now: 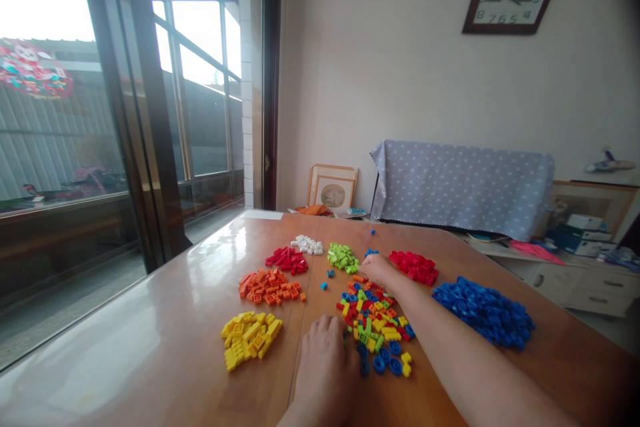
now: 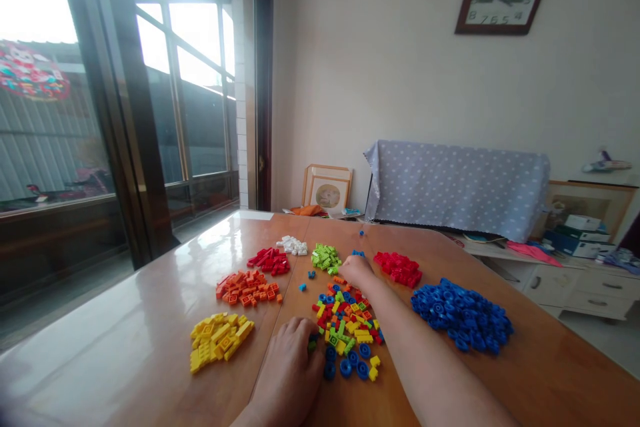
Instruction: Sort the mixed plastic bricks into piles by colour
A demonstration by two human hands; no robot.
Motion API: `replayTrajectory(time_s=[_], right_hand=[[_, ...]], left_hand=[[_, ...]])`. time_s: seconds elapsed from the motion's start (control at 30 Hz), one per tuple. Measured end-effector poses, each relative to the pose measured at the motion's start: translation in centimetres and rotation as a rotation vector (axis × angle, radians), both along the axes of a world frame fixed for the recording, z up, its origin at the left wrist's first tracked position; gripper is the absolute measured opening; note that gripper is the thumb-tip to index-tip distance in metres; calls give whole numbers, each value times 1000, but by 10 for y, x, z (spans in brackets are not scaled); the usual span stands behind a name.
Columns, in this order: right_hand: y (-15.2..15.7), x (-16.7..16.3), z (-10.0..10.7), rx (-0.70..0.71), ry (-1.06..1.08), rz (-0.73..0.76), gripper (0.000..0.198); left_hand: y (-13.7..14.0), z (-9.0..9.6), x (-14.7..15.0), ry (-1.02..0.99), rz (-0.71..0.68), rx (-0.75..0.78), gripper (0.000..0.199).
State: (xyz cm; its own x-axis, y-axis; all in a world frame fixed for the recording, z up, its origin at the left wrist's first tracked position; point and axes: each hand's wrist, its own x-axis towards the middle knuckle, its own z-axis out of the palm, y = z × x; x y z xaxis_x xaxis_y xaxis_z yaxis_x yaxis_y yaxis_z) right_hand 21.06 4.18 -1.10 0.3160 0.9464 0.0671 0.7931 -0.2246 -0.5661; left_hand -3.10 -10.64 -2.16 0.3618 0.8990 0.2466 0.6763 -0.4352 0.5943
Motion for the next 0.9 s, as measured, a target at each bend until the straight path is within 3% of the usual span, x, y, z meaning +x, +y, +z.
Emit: replayTrajectory(time_s=[0.17,0.3,0.43,0.57,0.73,0.9], right_hand=[[27,-4,-4,30,145,-77,11],[32,-1,-4,77,160,-88,16],[20,16,-4,99,80,-91,21],[-1,33,-6,82,-46,-54,13],[-23,31,-10,54,-153,29,18],[-29,27,-8,90,-157,60,3]], left_hand=[[0,-1,0,-18,-1,-1,20],[-1,1,-1,-22,5,-1,20],[-2,3,-1,-16,7,-9,19],[-1,4,-1,-8,6,3,18],[-1,4,0,-1,10,6,19],[-2,3,-1,8,10,3,19]])
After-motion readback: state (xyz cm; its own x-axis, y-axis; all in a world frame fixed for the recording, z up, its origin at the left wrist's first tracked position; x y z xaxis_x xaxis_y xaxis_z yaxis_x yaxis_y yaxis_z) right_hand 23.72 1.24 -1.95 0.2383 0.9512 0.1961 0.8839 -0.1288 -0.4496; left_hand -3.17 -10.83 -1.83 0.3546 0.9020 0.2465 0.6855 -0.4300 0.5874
